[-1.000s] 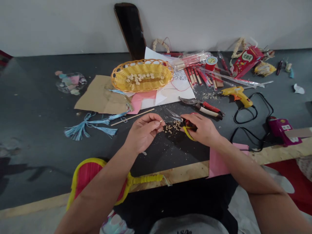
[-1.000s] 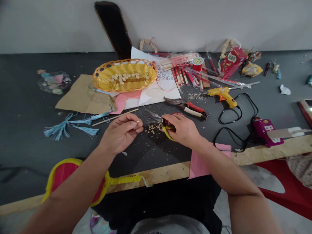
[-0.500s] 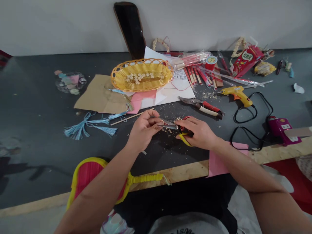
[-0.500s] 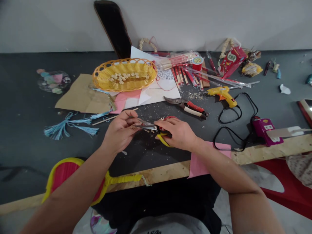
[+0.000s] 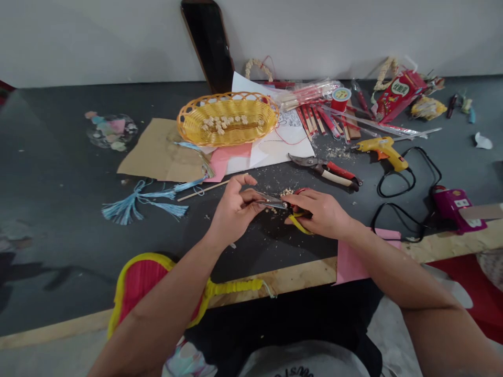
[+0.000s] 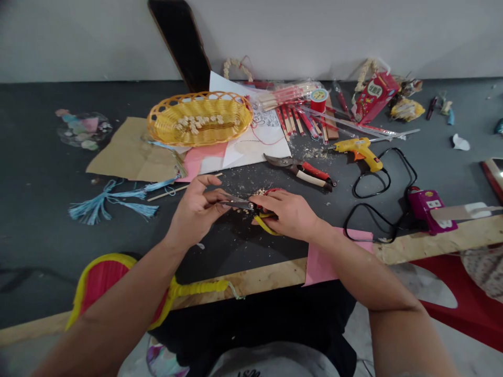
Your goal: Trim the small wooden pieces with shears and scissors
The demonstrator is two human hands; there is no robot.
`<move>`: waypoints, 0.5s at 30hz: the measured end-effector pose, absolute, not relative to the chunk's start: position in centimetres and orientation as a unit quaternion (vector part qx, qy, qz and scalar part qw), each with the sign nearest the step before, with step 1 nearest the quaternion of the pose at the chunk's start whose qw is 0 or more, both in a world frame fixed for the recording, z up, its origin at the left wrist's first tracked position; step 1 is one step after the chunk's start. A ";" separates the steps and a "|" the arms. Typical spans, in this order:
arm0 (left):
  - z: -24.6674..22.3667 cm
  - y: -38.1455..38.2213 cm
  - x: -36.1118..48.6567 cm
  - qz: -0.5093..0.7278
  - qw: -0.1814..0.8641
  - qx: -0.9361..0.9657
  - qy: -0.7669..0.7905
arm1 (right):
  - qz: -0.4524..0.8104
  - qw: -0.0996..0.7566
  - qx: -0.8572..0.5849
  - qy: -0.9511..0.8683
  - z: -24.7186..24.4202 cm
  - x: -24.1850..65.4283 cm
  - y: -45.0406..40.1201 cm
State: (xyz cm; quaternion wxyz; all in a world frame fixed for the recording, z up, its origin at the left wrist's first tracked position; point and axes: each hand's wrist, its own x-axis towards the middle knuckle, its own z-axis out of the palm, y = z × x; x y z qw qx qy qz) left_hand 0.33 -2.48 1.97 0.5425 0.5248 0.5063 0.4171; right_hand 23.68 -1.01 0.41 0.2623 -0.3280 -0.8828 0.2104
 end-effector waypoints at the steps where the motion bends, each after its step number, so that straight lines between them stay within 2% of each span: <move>1: 1.9 -2.5 0.3 0.419 0.545 0.523 0.504 | 0.212 0.259 -0.329 -0.883 0.4 23.7 -1.0; 15: 1.5 -2.6 0.2 0.439 0.589 0.472 0.487 | 0.139 0.258 -0.317 -0.902 0.7 24.0 -0.9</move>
